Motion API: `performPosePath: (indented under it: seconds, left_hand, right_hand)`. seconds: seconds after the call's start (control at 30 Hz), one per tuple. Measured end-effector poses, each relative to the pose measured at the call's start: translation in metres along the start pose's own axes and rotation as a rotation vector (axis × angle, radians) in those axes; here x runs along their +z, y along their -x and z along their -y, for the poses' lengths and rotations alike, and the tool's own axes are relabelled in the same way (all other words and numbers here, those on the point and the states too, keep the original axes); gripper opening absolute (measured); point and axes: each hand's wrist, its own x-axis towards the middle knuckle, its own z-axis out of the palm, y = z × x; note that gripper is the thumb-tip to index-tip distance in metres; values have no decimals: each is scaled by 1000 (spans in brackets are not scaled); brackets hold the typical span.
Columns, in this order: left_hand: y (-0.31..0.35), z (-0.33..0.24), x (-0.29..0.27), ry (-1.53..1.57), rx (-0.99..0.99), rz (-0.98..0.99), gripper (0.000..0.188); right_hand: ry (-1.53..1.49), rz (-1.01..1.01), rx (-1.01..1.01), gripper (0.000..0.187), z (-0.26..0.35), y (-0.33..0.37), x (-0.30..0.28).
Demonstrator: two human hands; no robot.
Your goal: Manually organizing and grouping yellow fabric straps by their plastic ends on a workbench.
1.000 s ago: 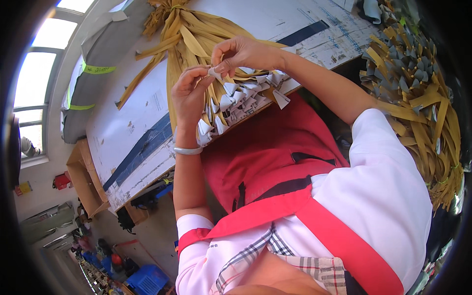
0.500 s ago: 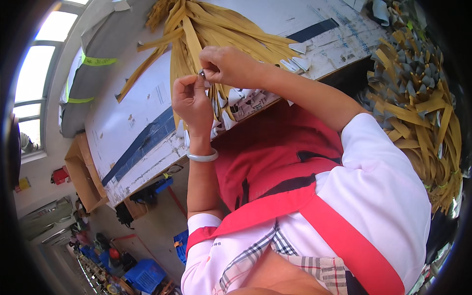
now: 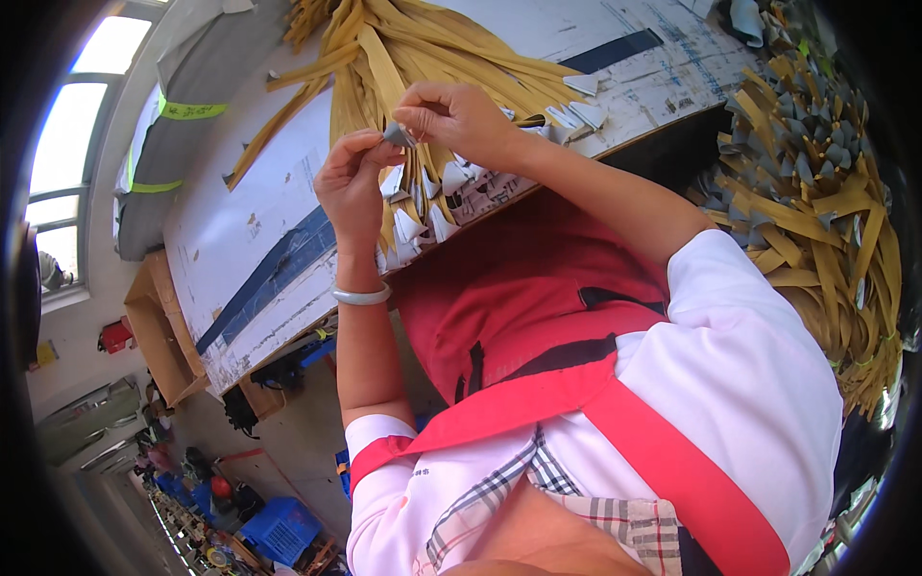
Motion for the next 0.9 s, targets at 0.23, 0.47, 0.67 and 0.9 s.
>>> performPosePath:
  seconds: [0.23, 0.47, 0.67, 0.9]
  left_hand:
    - [12, -14, 12, -684, 335, 130, 14]
    - [-1, -41, -97, -314, 116, -544, 11]
    - [37, -32, -134, -469, -56, -474, 15]
    - [38, -16, -57, -405, -39, -179, 7]
  right_hand:
    - [15, -27, -41, 17, -11, 5, -3]
    - [377, -269, 7, 21, 9, 12, -80]
    - [931, -61, 85, 15, -13, 59, -152]
    - [991, 316, 219, 12, -2, 64, -142]
